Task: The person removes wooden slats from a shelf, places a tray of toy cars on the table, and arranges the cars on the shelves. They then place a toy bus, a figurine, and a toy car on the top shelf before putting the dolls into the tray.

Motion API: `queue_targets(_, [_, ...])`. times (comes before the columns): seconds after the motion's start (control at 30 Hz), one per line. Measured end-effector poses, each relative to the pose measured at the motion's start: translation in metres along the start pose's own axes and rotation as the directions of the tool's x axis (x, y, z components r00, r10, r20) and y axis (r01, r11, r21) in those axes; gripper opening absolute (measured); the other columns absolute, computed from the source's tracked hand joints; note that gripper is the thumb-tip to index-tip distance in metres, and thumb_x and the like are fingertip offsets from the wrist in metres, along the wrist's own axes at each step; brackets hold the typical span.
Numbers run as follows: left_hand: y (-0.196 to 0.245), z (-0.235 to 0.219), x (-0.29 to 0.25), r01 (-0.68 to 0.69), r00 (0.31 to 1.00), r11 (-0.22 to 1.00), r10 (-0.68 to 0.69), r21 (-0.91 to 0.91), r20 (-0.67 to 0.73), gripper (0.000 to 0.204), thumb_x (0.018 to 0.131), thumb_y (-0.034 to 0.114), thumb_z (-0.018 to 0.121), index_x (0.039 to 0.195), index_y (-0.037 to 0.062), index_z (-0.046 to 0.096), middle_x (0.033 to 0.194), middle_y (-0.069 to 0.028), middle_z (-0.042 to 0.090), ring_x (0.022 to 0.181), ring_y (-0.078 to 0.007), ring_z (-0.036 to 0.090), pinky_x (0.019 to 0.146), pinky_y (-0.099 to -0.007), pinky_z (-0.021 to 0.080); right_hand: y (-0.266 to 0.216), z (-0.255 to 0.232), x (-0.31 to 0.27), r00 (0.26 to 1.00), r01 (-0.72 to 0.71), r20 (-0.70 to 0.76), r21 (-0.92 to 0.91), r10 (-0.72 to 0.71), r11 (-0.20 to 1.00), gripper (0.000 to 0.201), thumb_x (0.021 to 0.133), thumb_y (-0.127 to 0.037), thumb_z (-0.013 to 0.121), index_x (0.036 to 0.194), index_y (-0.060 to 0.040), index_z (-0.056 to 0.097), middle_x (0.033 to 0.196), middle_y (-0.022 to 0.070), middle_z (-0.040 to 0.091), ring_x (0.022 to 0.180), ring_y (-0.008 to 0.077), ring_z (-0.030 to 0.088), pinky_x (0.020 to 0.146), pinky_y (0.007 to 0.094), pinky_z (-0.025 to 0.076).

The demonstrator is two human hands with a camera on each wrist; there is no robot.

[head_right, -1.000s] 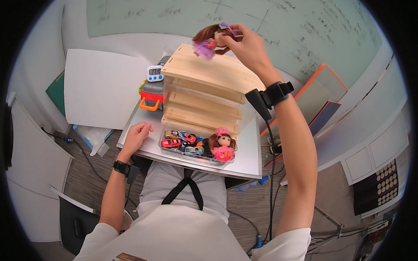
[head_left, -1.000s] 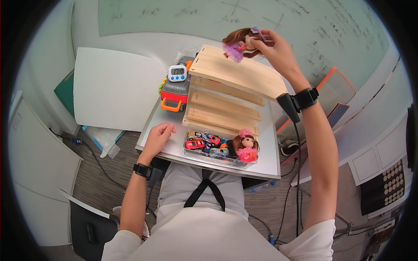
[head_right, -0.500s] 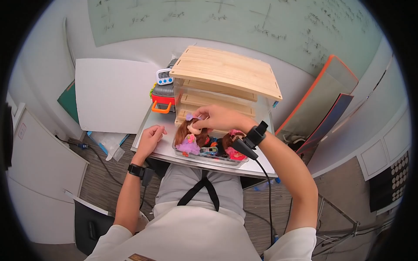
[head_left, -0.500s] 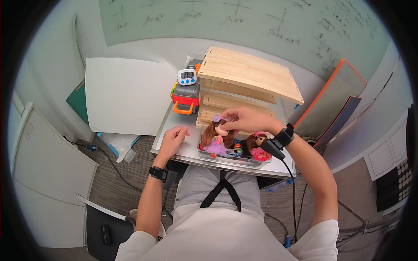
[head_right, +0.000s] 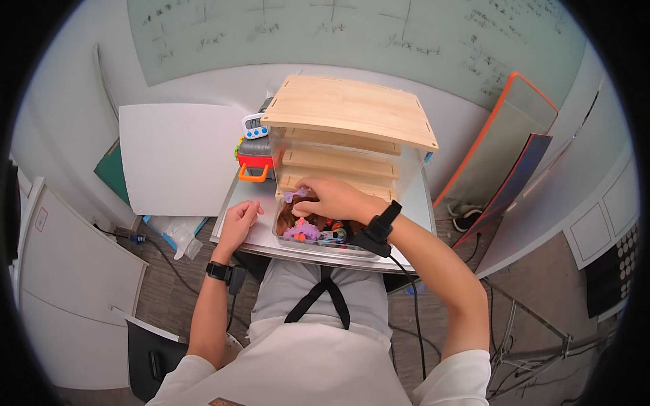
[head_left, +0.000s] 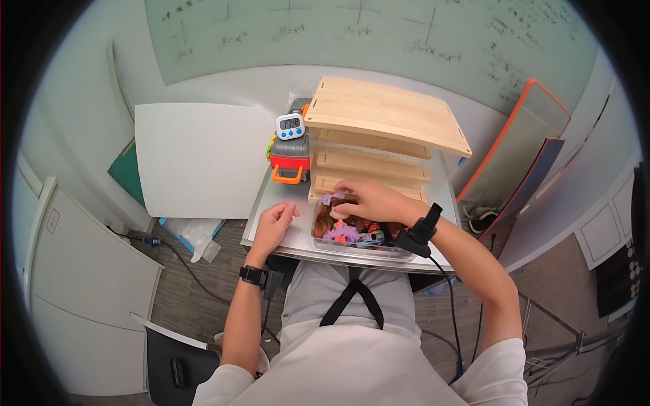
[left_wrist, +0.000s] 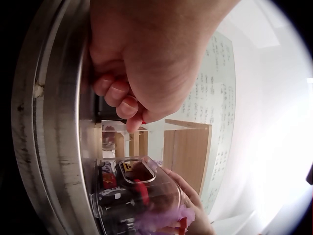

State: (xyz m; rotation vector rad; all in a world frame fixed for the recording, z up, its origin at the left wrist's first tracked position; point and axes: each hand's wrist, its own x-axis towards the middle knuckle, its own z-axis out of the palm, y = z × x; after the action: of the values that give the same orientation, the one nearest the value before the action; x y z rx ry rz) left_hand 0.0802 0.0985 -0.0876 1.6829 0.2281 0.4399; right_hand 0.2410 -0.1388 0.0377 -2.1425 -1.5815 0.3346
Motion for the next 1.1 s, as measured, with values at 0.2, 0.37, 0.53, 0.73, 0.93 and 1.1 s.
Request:
queue_targets(0.2, [0.001, 0.002, -0.001, -0.012, 1.000, 1.000, 0.012, -0.026, -0.006, 0.033, 0.107, 0.029, 0.060, 0.089, 0.0022, 0.070, 0.067, 0.0089, 0.046, 0.061, -0.0017, 0.036, 0.054, -0.0230, 0.028, -0.002, -0.041, -0.051, 0.976, -0.048, -0.212, 0.022, 0.051, 0.999, 0.046, 0.100, -0.034, 0.068, 0.135, -0.0056, 0.063, 0.132, 0.0134, 0.067, 0.118, 0.0262, 0.064, 0.096, 0.0385, 0.054])
queue_targets(0.37, [0.001, 0.002, -0.002, -0.008, 1.000, 1.000, 0.008, -0.010, -0.011, 0.033, 0.107, 0.029, 0.060, 0.089, 0.0020, 0.070, 0.066, 0.0091, 0.044, 0.061, -0.0017, 0.036, 0.054, -0.0233, 0.028, -0.032, -0.043, -0.115, 0.878, -0.155, -0.453, 0.039, 0.155, 0.987, 0.016, 0.096, -0.012, 0.072, 0.109, -0.0039, 0.075, 0.096, 0.0074, 0.076, 0.081, 0.0161, 0.069, 0.069, 0.0284, 0.053])
queue_targets(0.53, [0.003, 0.001, -0.002, -0.026, 1.000, 1.000, 0.026, 0.003, 0.004, 0.034, 0.107, 0.029, 0.060, 0.088, 0.0020, 0.069, 0.066, 0.0092, 0.043, 0.061, -0.0018, 0.035, 0.054, -0.0233, 0.027, -0.060, 0.041, -0.142, 0.964, -0.114, -0.245, -0.026, 0.104, 0.993, 0.039, 0.095, -0.017, 0.072, 0.131, -0.0049, 0.063, 0.084, 0.0133, 0.075, 0.072, 0.0305, 0.073, 0.067, 0.0410, 0.058])
queue_targets(0.73, [-0.004, 0.000, -0.002, -0.005, 1.000, 1.000, 0.005, 0.003, 0.013, 0.035, 0.108, 0.029, 0.059, 0.088, 0.0022, 0.069, 0.065, 0.0096, 0.041, 0.060, -0.0017, 0.034, 0.053, -0.0240, 0.026, -0.041, 0.093, -0.117, 0.901, -0.147, -0.416, -0.025, 0.124, 0.989, 0.033, 0.097, -0.016, 0.070, 0.126, -0.0026, 0.064, 0.079, 0.0181, 0.072, 0.071, 0.0377, 0.071, 0.064, 0.0452, 0.057])
queue_targets(0.93, [-0.002, 0.000, 0.000, -0.015, 1.000, 1.000, 0.015, 0.003, 0.008, 0.034, 0.108, 0.028, 0.059, 0.088, 0.0028, 0.069, 0.063, 0.0107, 0.038, 0.058, -0.0013, 0.030, 0.051, -0.0248, 0.023, -0.035, 0.086, -0.129, 0.833, -0.173, -0.535, -0.012, 0.140, 0.985, 0.019, 0.099, -0.016, 0.069, 0.106, 0.0007, 0.071, 0.075, 0.0171, 0.071, 0.065, 0.0336, 0.071, 0.060, 0.0406, 0.056])
queue_targets(1.1, [0.000, 0.001, -0.001, -0.014, 1.000, 1.000, 0.015, 0.014, -0.018, 0.034, 0.108, 0.028, 0.059, 0.088, 0.0025, 0.069, 0.062, 0.0111, 0.036, 0.057, -0.0013, 0.028, 0.051, -0.0252, 0.021, -0.037, 0.055, -0.171, 0.801, -0.336, -0.467, 0.167, 0.374, 0.927, 0.025, 0.096, -0.024, 0.074, 0.094, 0.0014, 0.072, 0.075, 0.0190, 0.071, 0.069, 0.0368, 0.071, 0.062, 0.0430, 0.055])
